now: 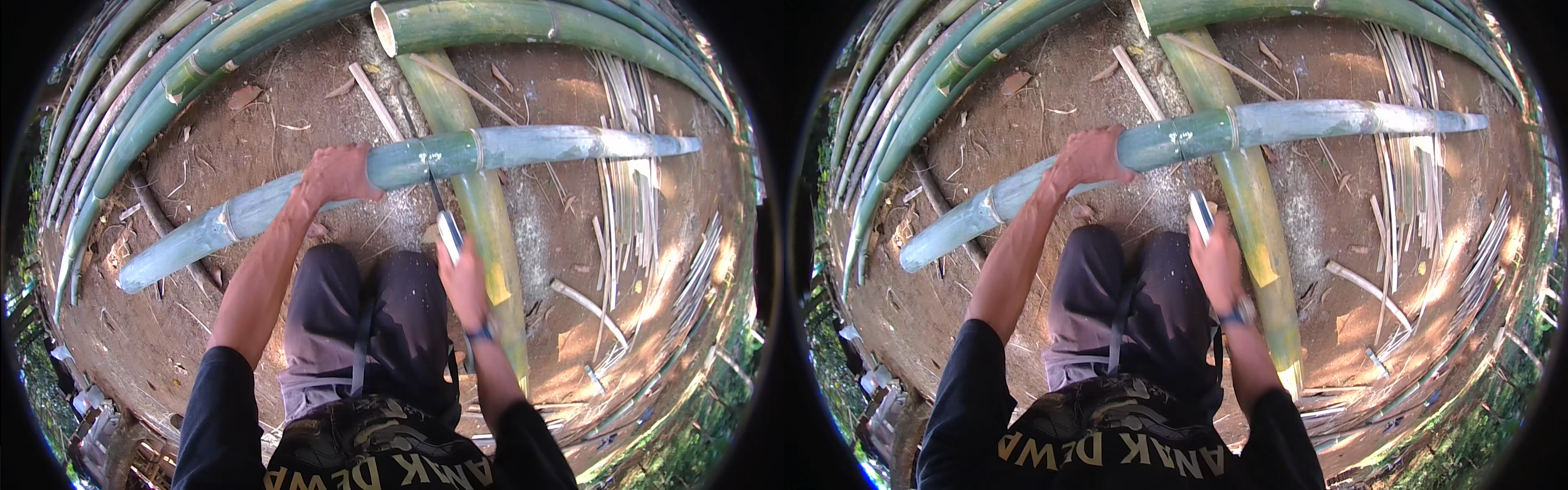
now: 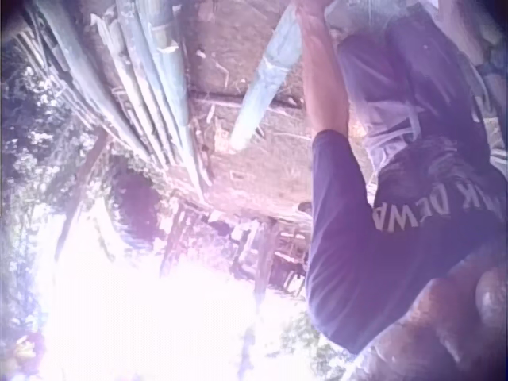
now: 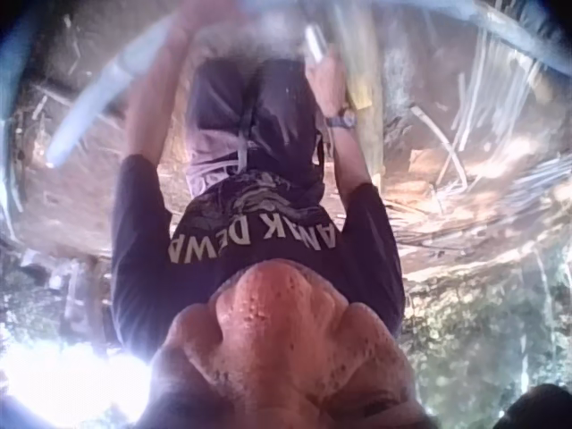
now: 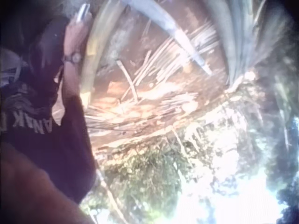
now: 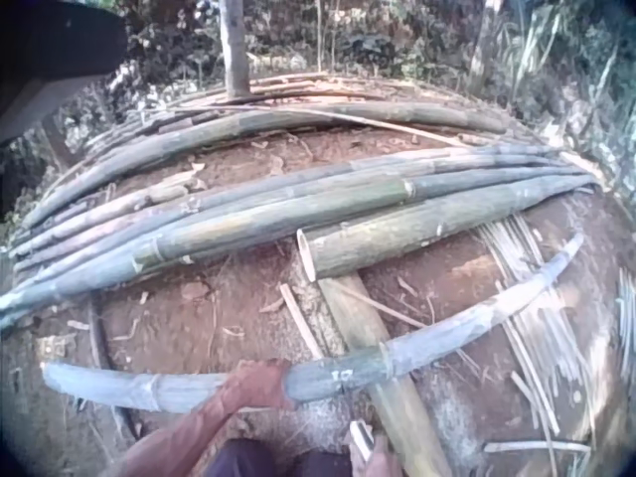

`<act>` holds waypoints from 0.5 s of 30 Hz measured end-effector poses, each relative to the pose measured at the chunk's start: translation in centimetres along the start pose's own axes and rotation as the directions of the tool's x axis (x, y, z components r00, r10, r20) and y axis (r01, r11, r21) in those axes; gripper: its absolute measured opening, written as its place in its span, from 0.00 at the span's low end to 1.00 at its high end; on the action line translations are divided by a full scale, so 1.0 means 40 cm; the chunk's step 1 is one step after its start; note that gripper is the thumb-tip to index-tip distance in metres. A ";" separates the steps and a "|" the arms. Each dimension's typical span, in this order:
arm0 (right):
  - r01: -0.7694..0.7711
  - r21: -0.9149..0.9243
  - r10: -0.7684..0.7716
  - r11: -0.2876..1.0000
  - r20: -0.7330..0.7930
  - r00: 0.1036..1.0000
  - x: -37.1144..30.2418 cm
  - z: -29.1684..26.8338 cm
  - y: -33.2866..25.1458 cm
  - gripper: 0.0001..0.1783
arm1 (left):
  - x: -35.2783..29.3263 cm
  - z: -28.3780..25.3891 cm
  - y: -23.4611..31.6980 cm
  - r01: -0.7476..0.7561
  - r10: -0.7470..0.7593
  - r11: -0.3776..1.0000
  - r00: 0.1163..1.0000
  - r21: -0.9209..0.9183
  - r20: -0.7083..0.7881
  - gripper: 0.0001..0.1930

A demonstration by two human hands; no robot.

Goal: The person selects a long bamboo pole from a pile and positions it on a support. Using a hand saw, they cut the bamboo pole into a shorter segment. The person then lifts the cut piece and moves it to a different location.

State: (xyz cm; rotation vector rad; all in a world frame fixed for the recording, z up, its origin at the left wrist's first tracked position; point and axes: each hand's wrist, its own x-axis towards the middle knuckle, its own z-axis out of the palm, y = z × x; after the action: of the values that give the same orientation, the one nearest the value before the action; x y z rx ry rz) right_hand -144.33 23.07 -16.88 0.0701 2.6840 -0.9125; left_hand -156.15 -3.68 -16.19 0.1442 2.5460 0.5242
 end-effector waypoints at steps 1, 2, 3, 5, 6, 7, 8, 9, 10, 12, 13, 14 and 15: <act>-0.022 -0.030 0.021 0.999 -0.016 1.000 0.087 0.047 -0.040 0.22 | 0.003 0.014 0.006 -0.006 0.006 1.000 1.000 0.005 -0.002 0.42; 0.007 -0.010 -0.007 1.000 -0.018 1.000 0.122 0.044 -0.047 0.22 | 0.016 0.012 0.002 -0.004 0.005 1.000 1.000 0.018 -0.025 0.43; 0.010 0.014 -0.010 1.000 -0.001 1.000 0.116 0.046 -0.050 0.21 | 0.003 0.021 -0.001 0.000 0.001 1.000 1.000 0.029 -0.016 0.44; -0.014 -0.009 0.014 1.000 0.046 0.999 0.047 0.012 -0.043 0.22 | -0.016 0.017 -0.009 0.025 -0.025 0.999 1.000 0.021 0.005 0.44; -0.043 -0.044 0.046 0.998 0.080 0.996 -0.063 -0.033 -0.026 0.22 | -0.019 0.009 -0.020 0.042 -0.042 0.999 0.999 0.019 0.011 0.43; -0.086 0.016 0.084 0.996 0.087 0.993 -0.189 -0.084 0.007 0.22 | -0.019 0.006 -0.028 0.027 -0.027 0.999 1.000 0.017 -0.011 0.43; -0.134 0.074 0.126 0.988 0.101 0.987 -0.275 -0.123 0.033 0.23 | -0.022 0.009 -0.035 0.014 -0.014 1.000 1.000 0.013 -0.027 0.43; -0.131 0.089 0.122 0.987 0.099 0.988 -0.281 -0.136 0.037 0.23 | -0.016 0.006 -0.035 -0.012 0.012 1.000 0.999 0.015 -0.049 0.43; -0.127 0.105 0.117 0.986 0.099 0.988 -0.283 -0.144 0.039 0.23 | -0.016 0.006 -0.035 0.008 -0.008 1.000 1.000 0.010 -0.023 0.43; -0.115 0.065 0.109 0.991 0.093 0.990 -0.208 -0.112 0.025 0.23 | -0.013 -0.002 -0.027 0.043 -0.043 0.999 0.999 0.007 0.020 0.44; -0.124 0.001 0.123 0.992 0.091 0.988 -0.101 -0.060 0.004 0.23 | -0.006 -0.004 -0.020 0.036 -0.036 0.999 0.999 0.003 0.018 0.43; -0.066 -0.025 0.066 0.998 0.023 0.998 -0.002 0.018 -0.003 0.22 | -0.002 0.005 -0.009 0.024 -0.023 1.000 0.999 -0.007 0.032 0.42; 0.015 -0.053 -0.018 0.998 -0.055 0.998 0.079 0.068 -0.002 0.22 | 0.013 -0.002 0.002 0.013 -0.013 1.000 1.000 -0.009 0.019 0.41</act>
State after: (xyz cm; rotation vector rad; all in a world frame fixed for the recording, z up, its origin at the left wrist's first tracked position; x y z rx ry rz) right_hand -146.63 21.20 -19.81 0.0629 2.7622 -0.8566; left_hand -156.63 -3.54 -16.36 0.1282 2.5242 0.5271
